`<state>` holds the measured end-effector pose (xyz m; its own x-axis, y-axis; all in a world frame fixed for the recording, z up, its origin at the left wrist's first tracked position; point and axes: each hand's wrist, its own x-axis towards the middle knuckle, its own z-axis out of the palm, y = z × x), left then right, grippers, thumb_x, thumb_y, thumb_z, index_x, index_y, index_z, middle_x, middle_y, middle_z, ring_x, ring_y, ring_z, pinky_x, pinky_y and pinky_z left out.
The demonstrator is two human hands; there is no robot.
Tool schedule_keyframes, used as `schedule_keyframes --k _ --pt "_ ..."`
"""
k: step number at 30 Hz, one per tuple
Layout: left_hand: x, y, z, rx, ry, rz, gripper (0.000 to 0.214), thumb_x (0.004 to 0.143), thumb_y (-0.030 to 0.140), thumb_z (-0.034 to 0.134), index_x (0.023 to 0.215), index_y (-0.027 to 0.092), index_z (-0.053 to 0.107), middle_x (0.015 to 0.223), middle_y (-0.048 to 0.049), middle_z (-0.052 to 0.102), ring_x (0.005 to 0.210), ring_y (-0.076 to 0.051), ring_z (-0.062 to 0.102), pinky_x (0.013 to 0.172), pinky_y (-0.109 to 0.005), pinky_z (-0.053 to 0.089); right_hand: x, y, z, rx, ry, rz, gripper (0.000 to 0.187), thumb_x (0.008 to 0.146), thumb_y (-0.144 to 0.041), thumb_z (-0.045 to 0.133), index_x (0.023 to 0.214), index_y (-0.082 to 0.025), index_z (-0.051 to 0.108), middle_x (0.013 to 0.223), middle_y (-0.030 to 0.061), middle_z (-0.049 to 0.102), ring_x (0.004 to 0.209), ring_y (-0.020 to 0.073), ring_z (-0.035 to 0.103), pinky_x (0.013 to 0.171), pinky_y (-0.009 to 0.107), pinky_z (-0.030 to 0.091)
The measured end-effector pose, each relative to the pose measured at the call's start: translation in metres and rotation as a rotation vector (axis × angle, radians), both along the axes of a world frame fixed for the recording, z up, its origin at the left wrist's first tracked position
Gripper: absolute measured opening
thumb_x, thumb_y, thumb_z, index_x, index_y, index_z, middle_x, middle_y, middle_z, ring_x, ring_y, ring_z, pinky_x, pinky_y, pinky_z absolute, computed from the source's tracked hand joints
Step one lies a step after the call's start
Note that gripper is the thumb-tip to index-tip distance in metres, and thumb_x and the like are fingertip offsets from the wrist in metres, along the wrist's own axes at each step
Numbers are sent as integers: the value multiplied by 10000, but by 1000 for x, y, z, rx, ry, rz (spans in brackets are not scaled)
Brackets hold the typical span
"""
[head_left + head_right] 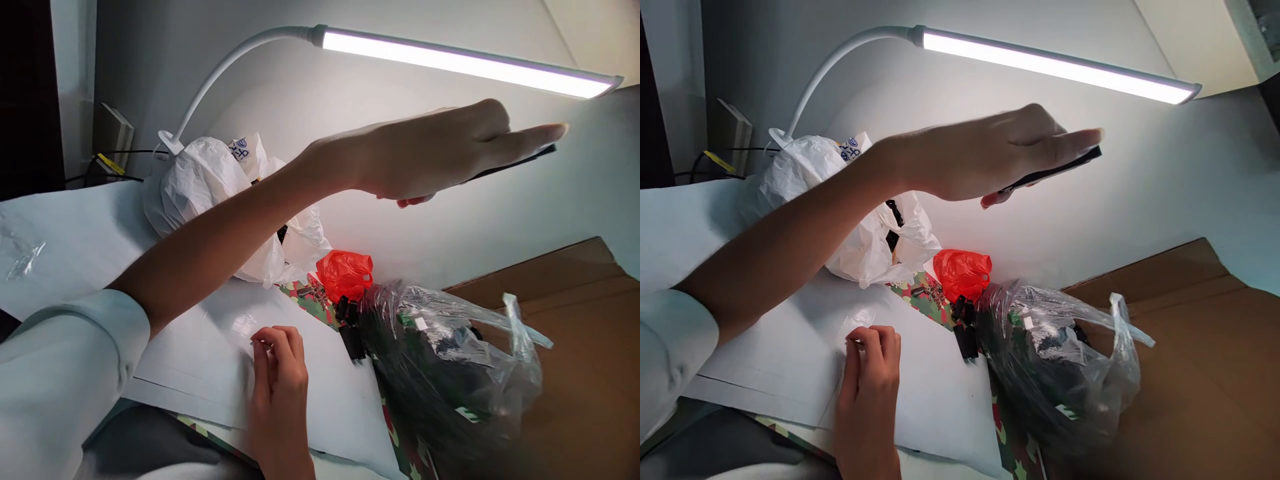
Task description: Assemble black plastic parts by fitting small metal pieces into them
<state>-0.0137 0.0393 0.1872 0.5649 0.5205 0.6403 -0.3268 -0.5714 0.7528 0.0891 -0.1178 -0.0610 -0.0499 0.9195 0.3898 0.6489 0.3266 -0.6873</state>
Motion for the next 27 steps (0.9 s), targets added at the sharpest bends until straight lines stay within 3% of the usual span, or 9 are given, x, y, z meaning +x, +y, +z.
schedule_keyframes --k 3,6,8,11,13,15,18,22,27 --pt "0 1 1 412 55 200 391 1064 51 291 716 225 338 737 58 328 492 -10 346 602 -199 268 2 -1 3 11 8 -31 171 1062 -213 520 1039 -266 681 1085 78 624 946 225 649 742 343 563" --pt "-1 0 2 441 103 250 411 1127 240 194 735 249 320 624 75 275 438 -39 375 593 -195 334 7 -2 11 144 -63 -55 203 1040 -178 570 1030 -296 734 1125 90 625 1040 259 641 806 389 569" --pt "-3 -1 2 434 145 266 430 1140 274 304 712 239 311 545 85 284 412 -57 416 595 -202 385 13 -2 20 282 -145 -88 224 1016 -161 632 993 -328 781 1199 98 620 1077 277 619 834 427 562" --pt "-8 -2 3 472 233 255 439 1116 137 335 688 230 351 495 71 389 393 -75 432 585 -220 408 24 2 43 526 -208 -114 267 949 -119 742 987 -370 824 1120 79 626 962 252 610 751 406 546" --pt "-9 -1 5 443 225 181 484 1143 232 315 663 233 377 462 53 415 364 -83 420 545 -241 390 32 6 67 651 -185 -68 386 911 -43 762 1081 -384 826 958 38 637 832 208 627 661 355 535" --pt "-8 -2 8 334 215 30 577 1156 457 230 653 236 406 419 36 393 332 -98 395 472 -256 345 40 9 96 722 -173 8 513 878 20 769 1191 -386 807 887 -1 686 734 169 658 587 309 528" --pt "-9 -6 11 108 183 -263 612 1096 669 265 733 226 482 407 56 324 327 -110 330 407 -259 282 49 14 143 907 -173 79 485 822 14 837 1174 -319 818 879 -8 781 725 180 724 596 315 577" --pt "-16 -16 14 -44 158 -430 477 1039 591 494 757 209 533 426 52 320 358 -109 300 402 -265 258 49 15 192 994 -104 -65 216 892 -96 827 966 -299 842 829 2 795 793 220 761 697 380 612" --pt "-14 -18 12 -53 176 -514 475 1044 615 495 819 201 555 464 50 379 378 -117 331 406 -261 285 41 18 221 1059 84 -170 117 849 -189 885 819 -269 806 716 -11 733 723 217 734 645 374 612"
